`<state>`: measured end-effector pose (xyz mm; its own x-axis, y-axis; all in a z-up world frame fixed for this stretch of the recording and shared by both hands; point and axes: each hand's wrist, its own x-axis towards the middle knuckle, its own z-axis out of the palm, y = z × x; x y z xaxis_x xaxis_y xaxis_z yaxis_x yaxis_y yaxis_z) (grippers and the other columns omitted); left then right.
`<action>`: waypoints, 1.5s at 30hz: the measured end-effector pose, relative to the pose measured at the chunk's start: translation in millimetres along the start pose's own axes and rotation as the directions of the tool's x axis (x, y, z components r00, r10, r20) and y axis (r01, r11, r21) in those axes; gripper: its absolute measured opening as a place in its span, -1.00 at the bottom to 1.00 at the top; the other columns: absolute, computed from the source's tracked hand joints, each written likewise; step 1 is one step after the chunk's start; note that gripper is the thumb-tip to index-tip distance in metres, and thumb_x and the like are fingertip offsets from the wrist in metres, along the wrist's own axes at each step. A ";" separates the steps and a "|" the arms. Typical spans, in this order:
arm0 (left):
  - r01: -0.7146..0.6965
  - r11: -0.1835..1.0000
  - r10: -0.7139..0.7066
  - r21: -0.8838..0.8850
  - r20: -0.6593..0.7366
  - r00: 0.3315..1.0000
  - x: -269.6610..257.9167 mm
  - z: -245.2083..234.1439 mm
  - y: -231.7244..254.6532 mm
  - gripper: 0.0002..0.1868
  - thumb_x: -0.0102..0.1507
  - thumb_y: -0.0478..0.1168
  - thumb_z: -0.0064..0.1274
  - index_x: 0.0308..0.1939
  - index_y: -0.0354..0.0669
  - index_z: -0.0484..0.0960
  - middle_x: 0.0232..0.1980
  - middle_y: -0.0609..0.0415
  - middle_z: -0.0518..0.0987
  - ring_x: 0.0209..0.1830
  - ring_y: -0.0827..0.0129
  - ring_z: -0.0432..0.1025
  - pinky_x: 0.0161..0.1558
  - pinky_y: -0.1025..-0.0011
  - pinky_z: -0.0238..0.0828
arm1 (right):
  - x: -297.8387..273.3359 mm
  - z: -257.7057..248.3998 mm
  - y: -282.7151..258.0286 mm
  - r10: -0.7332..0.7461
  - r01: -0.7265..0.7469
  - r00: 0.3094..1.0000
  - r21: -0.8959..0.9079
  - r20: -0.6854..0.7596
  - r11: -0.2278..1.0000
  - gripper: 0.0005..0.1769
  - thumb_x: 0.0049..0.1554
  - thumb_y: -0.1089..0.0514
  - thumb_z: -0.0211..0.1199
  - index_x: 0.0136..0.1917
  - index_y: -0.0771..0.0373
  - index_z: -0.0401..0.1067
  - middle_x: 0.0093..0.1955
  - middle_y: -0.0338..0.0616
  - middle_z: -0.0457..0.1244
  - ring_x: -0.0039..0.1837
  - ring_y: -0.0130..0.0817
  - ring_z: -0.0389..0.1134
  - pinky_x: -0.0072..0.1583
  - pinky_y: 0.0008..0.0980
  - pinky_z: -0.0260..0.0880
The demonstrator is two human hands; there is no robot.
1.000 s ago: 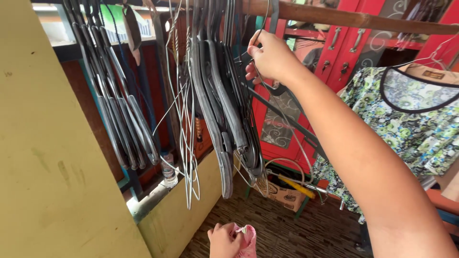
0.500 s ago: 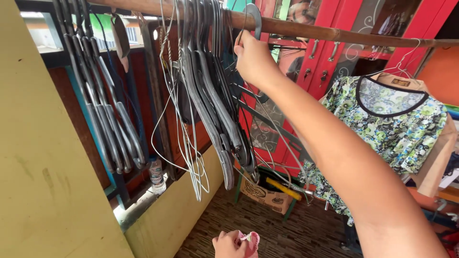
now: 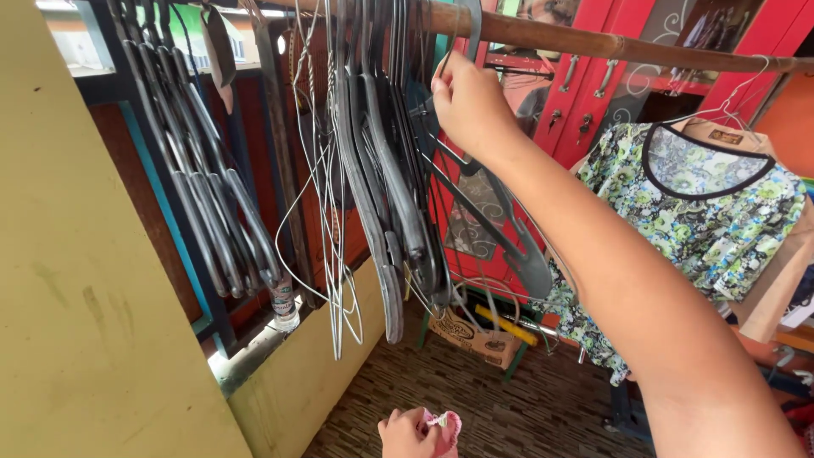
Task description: The person buttons a beige short-sleeved shirt and hangs it on a hanger. Then they take a floral top and a pink patterned short from a metal basin, place each on a hanger, and hang them on a rack. Finally, they pick up a pair of blue jeans from the basin and begin to handle them.
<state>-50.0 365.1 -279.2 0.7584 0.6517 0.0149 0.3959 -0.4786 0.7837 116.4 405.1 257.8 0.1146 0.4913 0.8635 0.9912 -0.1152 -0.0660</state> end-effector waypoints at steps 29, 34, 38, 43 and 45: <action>-0.118 0.986 0.135 0.117 -0.146 0.980 20.5 50.3 -10.8 -0.80 0.00 0.12 0.12 -0.45 0.23 0.69 -0.50 0.32 0.58 -0.21 0.27 0.40 0.13 0.13 0.12 | -65.1 -118.6 -24.4 -0.202 0.205 0.978 0.048 -0.048 0.978 -0.90 0.30 0.45 0.11 0.00 0.47 0.45 -0.01 -0.14 0.24 -0.34 -0.41 0.09 -0.24 -0.41 0.10; -0.194 0.981 0.189 -0.012 -0.174 0.966 -16.0 12.4 39.0 -0.84 0.05 -0.06 0.15 -0.47 -0.02 0.63 -0.45 0.00 0.66 -0.50 -0.04 0.49 -0.41 0.15 0.45 | -184.9 -185.4 -12.6 0.093 -0.070 0.994 0.318 -0.060 0.946 -0.85 0.47 0.39 -0.09 0.21 0.22 0.02 0.01 -0.06 0.12 -0.28 -0.45 0.10 -0.29 -0.48 0.12; -0.273 0.961 0.278 0.051 -0.130 0.952 -27.7 14.6 78.6 -0.83 0.06 -0.10 0.17 -0.42 -0.07 0.59 -0.39 0.00 0.61 -0.44 -0.01 0.49 -0.36 0.12 0.45 | -304.8 -229.8 6.7 0.365 -0.220 0.912 0.529 -0.187 0.820 -0.55 0.33 -0.31 0.04 0.17 -0.07 -0.08 -0.30 -0.24 0.01 -0.35 -0.53 0.00 -0.36 -0.54 0.01; -0.439 0.875 0.451 -0.204 0.016 0.892 -60.6 13.1 160.7 -0.68 0.02 -0.17 0.31 -0.49 -0.12 0.40 -0.46 0.08 0.47 -0.51 0.20 0.35 -0.39 0.29 0.38 | -463.6 -284.2 79.6 0.673 -0.509 0.738 0.613 -0.050 0.604 -0.90 0.49 0.09 -0.05 0.17 0.05 0.06 -0.21 -0.18 0.11 -0.25 -0.45 0.12 -0.17 -0.50 0.24; -0.469 0.840 0.503 -0.274 0.064 0.862 -78.2 19.8 193.1 -0.60 0.09 -0.07 0.36 -0.48 -0.14 0.41 -0.48 0.09 0.44 -0.56 0.29 0.30 -0.45 0.35 0.36 | -520.2 -304.7 94.3 0.785 -0.637 0.619 0.596 0.017 0.489 -0.95 0.51 0.22 -0.09 0.13 0.12 0.11 -0.20 -0.17 0.12 -0.23 -0.44 0.14 -0.12 -0.49 0.27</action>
<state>-22.6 210.1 -141.3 0.8862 0.2832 0.3667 -0.1652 -0.5464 0.8211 129.8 -124.4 -45.3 0.8506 0.2282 0.4738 0.4513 0.1457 -0.8804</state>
